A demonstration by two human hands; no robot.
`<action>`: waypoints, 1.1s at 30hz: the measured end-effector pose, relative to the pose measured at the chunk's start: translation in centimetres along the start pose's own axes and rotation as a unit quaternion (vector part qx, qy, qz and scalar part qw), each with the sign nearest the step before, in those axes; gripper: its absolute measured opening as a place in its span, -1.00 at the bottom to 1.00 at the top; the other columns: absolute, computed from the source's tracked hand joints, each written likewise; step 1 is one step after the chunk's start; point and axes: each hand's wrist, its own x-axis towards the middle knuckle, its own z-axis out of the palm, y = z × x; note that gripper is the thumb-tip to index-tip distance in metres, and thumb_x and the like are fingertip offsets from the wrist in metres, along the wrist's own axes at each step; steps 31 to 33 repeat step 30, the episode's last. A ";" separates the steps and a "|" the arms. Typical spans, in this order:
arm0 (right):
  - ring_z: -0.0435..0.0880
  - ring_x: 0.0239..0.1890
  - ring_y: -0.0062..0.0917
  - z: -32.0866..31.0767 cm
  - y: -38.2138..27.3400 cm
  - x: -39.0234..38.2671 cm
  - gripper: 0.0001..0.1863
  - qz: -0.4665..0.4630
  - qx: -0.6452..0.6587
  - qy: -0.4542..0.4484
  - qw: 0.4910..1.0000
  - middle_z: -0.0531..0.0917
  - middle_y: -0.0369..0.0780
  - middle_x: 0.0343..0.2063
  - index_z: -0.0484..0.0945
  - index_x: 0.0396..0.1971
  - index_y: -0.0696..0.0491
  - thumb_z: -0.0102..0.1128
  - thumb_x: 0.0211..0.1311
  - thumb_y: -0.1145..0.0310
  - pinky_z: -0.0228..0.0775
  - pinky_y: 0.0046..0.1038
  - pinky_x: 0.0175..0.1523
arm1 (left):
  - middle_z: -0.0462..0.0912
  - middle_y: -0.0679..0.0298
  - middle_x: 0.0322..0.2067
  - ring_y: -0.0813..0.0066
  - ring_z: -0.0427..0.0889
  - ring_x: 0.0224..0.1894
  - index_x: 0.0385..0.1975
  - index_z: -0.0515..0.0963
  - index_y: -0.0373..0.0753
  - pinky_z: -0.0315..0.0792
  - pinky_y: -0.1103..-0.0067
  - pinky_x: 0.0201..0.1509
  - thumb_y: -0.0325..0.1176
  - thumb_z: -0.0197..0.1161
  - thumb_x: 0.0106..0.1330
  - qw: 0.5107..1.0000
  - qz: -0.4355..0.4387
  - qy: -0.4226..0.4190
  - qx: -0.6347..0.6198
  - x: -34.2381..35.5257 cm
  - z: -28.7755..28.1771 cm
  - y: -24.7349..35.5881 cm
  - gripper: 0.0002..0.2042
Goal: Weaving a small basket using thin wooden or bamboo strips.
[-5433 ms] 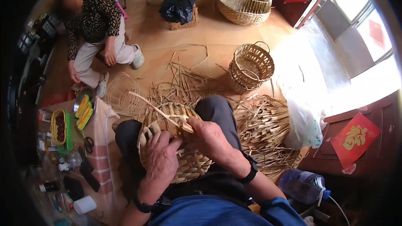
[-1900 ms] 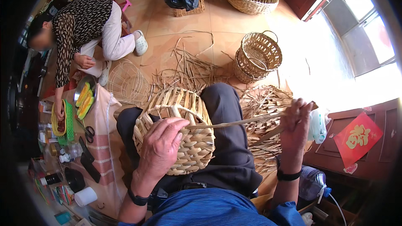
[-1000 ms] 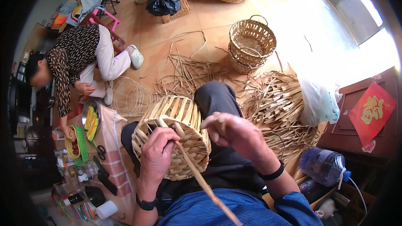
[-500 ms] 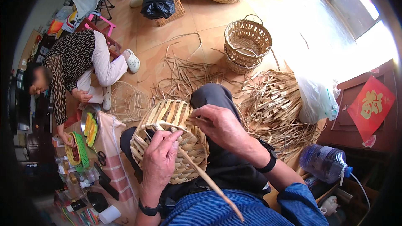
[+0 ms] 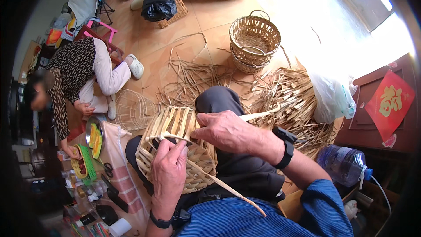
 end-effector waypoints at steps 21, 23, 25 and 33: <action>0.73 -0.17 -0.66 3.9 3.5 1.0 -0.93 0.072 0.444 0.040 0.892 0.77 -0.25 -0.31 0.72 -0.16 0.21 0.41 0.43 0.56 0.62 -0.49 0.01 | 0.55 0.03 -0.23 -0.06 0.66 -0.18 -0.02 0.70 -0.31 0.52 0.16 -0.08 -0.42 0.39 0.47 0.994 -0.054 0.032 0.092 0.5 0.5 1.9 -0.82; 0.72 -0.16 -0.68 4.3 3.3 0.9 -0.92 0.092 0.478 0.046 0.872 0.77 -0.25 -0.30 0.71 -0.16 0.21 0.42 0.43 0.55 0.62 -0.49 0.01 | 0.56 0.03 -0.24 -0.03 0.67 -0.20 -0.03 0.69 -0.31 0.52 0.18 -0.09 -0.43 0.40 0.46 0.992 -0.054 0.045 0.103 0.4 0.6 1.7 -0.83; 0.74 -0.17 -0.63 4.4 3.0 1.0 -0.89 0.084 0.452 0.056 0.886 0.79 -0.25 -0.29 0.71 -0.14 0.20 0.44 0.43 0.51 0.62 -0.47 0.02 | 0.59 0.07 -0.24 0.08 0.70 -0.24 -0.05 0.69 -0.32 0.54 0.23 -0.09 -0.45 0.44 0.43 0.995 -0.086 0.051 0.017 0.5 0.7 0.8 -0.82; 0.80 -0.12 -0.32 3.7 2.9 1.3 -0.85 0.029 0.300 0.077 0.950 0.82 -0.23 -0.15 0.72 -0.11 0.14 0.47 0.43 0.44 0.65 -0.37 0.09 | 0.62 0.12 -0.23 0.23 0.74 -0.23 -0.02 0.70 -0.33 0.56 0.27 -0.08 -0.44 0.49 0.39 0.990 -0.127 0.043 -0.044 0.9 0.3 1.2 -0.77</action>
